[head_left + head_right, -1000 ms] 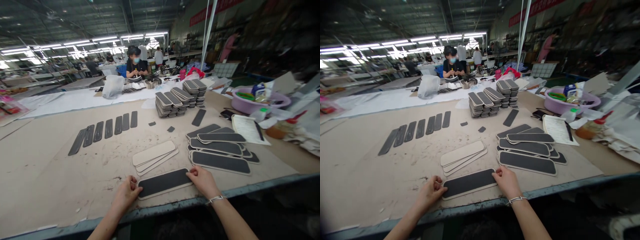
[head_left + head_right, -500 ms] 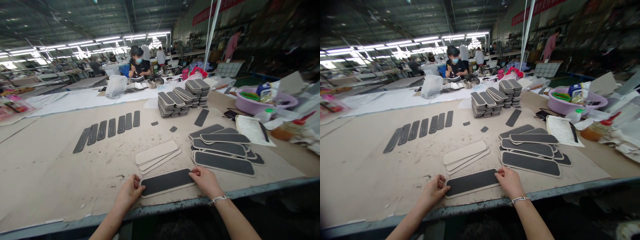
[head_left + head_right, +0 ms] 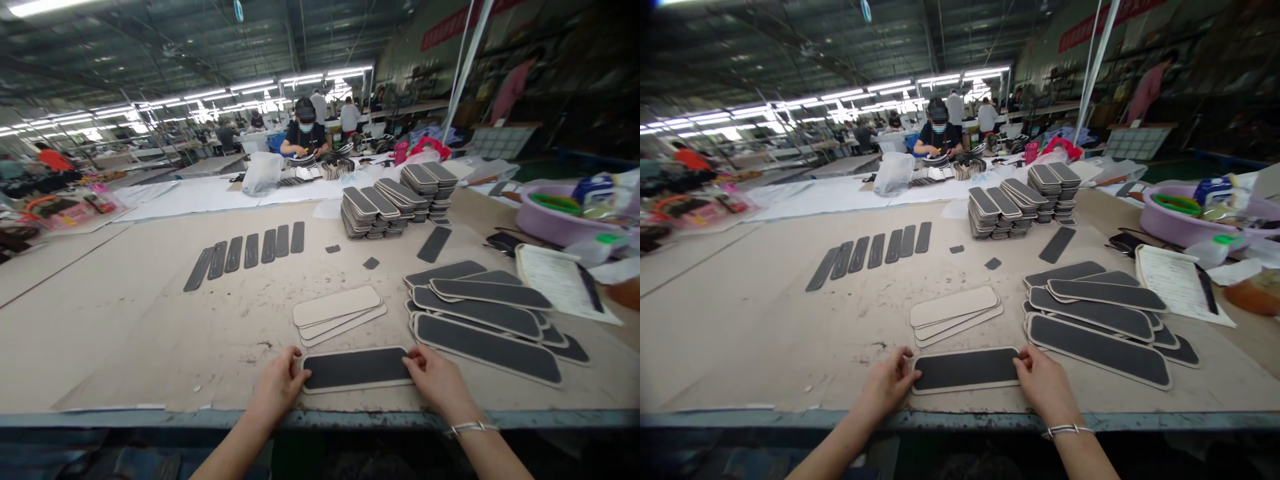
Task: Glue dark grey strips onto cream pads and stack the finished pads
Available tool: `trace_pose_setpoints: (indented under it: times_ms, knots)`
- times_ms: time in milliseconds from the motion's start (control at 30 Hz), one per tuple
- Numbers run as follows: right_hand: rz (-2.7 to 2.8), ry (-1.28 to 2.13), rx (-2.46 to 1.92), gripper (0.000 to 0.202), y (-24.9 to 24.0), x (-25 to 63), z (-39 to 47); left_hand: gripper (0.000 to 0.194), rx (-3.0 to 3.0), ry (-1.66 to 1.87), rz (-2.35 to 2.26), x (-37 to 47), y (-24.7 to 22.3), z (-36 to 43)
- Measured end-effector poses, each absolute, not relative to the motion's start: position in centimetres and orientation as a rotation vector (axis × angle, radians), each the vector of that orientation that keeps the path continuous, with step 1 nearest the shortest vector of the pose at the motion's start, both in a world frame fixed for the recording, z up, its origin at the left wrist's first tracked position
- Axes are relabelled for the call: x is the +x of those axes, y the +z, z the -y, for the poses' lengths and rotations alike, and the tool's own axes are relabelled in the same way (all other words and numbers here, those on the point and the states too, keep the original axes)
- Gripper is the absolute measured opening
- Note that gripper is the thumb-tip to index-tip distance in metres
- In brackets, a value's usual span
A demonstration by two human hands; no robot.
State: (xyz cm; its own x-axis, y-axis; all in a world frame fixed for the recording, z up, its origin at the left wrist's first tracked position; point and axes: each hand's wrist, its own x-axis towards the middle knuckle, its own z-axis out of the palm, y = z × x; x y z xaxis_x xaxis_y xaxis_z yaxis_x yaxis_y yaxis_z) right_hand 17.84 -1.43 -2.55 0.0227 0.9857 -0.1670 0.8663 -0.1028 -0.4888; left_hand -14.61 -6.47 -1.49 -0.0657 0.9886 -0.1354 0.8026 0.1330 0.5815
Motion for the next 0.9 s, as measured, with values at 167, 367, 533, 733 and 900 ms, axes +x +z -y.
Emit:
trace_pose_setpoints:
  times_ms: [167,367,533,733,900]
  knots:
    - [2.082,0.253,-2.022,0.015,-1.6,17.3,2.5,0.027,1.974,0.555,-1.795,-14.5,-2.1,7.7]
    - [2.193,0.324,-1.617,0.038,0.2,12.6,5.1,0.028,2.038,0.592,-1.724,-14.9,-3.1,7.5]
    - [2.490,0.707,-1.092,0.070,-0.1,7.1,6.3,0.026,2.050,0.643,-1.675,-15.4,-3.9,7.1]
    - [2.499,0.678,-1.299,0.074,-1.5,9.6,5.6,0.026,2.168,0.724,-1.649,-15.2,-4.0,7.2]
    - [2.443,0.539,-1.628,0.069,-2.5,15.0,4.8,0.025,2.227,0.759,-1.666,-15.4,-3.5,7.0]
